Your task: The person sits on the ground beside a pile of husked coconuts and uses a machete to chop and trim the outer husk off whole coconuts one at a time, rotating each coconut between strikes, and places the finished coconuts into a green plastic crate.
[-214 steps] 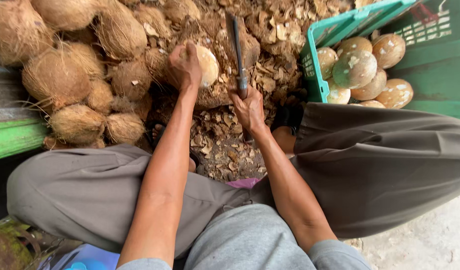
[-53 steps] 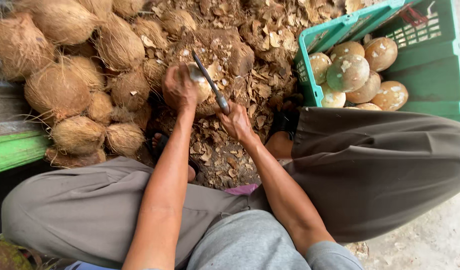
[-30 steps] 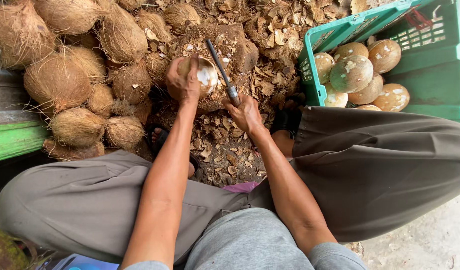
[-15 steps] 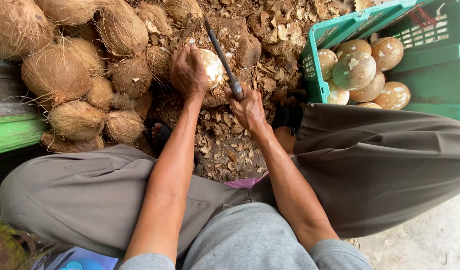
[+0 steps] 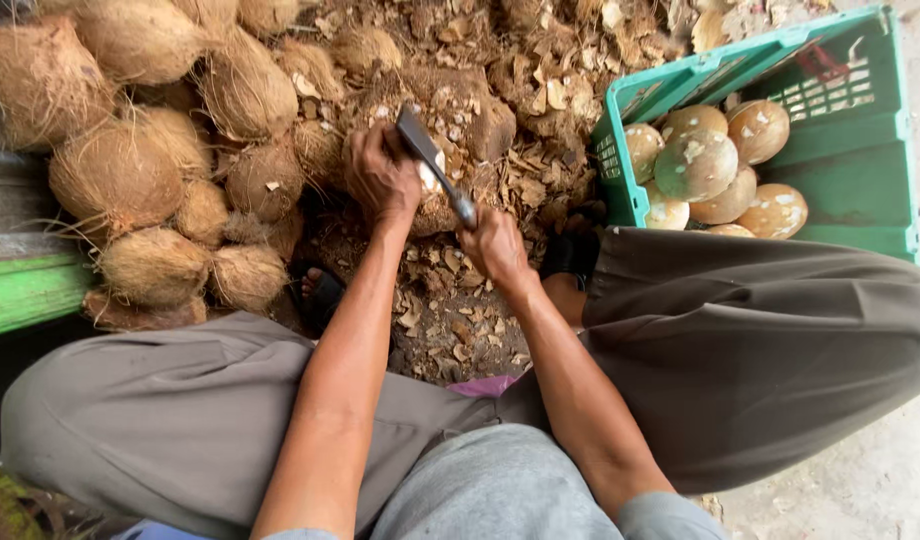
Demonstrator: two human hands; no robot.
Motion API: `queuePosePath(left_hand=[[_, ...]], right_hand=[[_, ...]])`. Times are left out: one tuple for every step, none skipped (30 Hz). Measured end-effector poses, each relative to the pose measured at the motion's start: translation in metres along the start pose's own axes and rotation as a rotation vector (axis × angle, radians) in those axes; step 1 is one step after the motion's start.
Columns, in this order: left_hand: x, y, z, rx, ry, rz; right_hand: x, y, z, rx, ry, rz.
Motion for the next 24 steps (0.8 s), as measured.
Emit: queuePosePath(left_hand=[[0.0, -0.001, 0.002, -0.002, 0.004, -0.023], [0.0, -0.003, 0.002, -0.004, 0.006, -0.044], [0.0, -0.003, 0.003, -0.005, 0.016, -0.063], [0.0, -0.003, 0.004, -0.028, -0.006, -0.08], [-0.001, -0.002, 0.004, -0.054, -0.035, -0.101], [-0.001, 0.0, 0.003, -0.087, -0.067, -0.127], [0.0, 0.001, 0.002, -0.063, -0.054, -0.103], [0.0, 0.002, 0.001, -0.028, -0.036, -0.073], [0.001, 0.002, -0.001, 0.005, -0.015, -0.042], [0.0, 0.001, -0.001, 0.016, -0.001, -0.078], [-0.003, 0.001, -0.002, 0.021, 0.006, -0.119], [-0.006, -0.001, -0.002, 0.033, 0.009, -0.158], [-0.01, -0.002, -0.003, 0.019, 0.045, -0.212], [-0.013, -0.005, -0.002, 0.002, 0.086, -0.268], [-0.017, -0.007, -0.001, -0.013, 0.122, -0.329], [-0.02, -0.008, -0.002, -0.023, 0.09, -0.336], [-0.022, -0.01, -0.002, -0.03, 0.061, -0.339], [-0.024, -0.013, -0.002, -0.018, 0.044, -0.332], [-0.024, -0.015, -0.002, -0.007, 0.054, -0.3], [-0.023, -0.017, -0.002, -0.005, 0.061, -0.273], [-0.023, -0.014, -0.002, -0.016, 0.062, -0.254], [-0.023, -0.008, -0.004, -0.01, 0.066, -0.243], [-0.023, -0.01, -0.006, 0.005, 0.07, -0.227], [-0.024, -0.016, -0.006, 0.027, 0.078, -0.204]], right_hand=[[0.003, -0.002, 0.002, -0.089, -0.034, 0.102], [0.004, -0.004, 0.002, -0.047, -0.003, 0.083], [0.005, -0.006, 0.001, 0.002, 0.031, 0.061], [0.006, -0.007, 0.001, 0.05, 0.068, 0.034], [0.007, -0.006, 0.004, 0.051, 0.06, 0.014], [0.005, -0.002, 0.006, 0.051, 0.053, 0.001], [0.004, -0.001, 0.008, 0.057, 0.043, -0.023], [0.007, -0.001, 0.012, 0.03, 0.089, -0.02], [0.007, 0.0, 0.013, 0.007, 0.136, -0.016], [0.007, -0.001, 0.013, -0.016, 0.185, -0.005], [0.008, 0.0, 0.012, -0.017, 0.124, 0.059], [0.008, -0.002, 0.011, -0.022, 0.059, 0.116], [0.009, -0.002, 0.009, -0.023, -0.006, 0.177], [0.007, -0.002, 0.007, 0.007, -0.012, 0.13], [0.005, -0.003, 0.006, 0.031, -0.016, 0.084], [0.003, -0.002, 0.007, 0.051, -0.019, 0.052], [-0.001, 0.0, 0.007, 0.067, -0.042, -0.016], [-0.002, 0.0, 0.01, 0.09, -0.067, -0.108], [-0.005, -0.001, 0.012, 0.113, -0.095, -0.208], [-0.006, -0.004, 0.016, 0.067, -0.026, -0.125], [-0.005, -0.003, 0.022, 0.017, 0.046, -0.027], [-0.001, 0.003, 0.027, -0.042, 0.118, 0.077], [0.003, 0.003, 0.026, -0.038, 0.069, 0.123], [0.004, -0.002, 0.021, -0.029, 0.016, 0.16]])
Point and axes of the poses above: each hand's wrist, its own y-axis away from the middle knuckle, its own z-axis out of the palm, x = y × z, the point moved 2 cm from there along -y, towards the middle knuckle, and after that the axes turned 10 degrees about x, right-handed, at the moved point
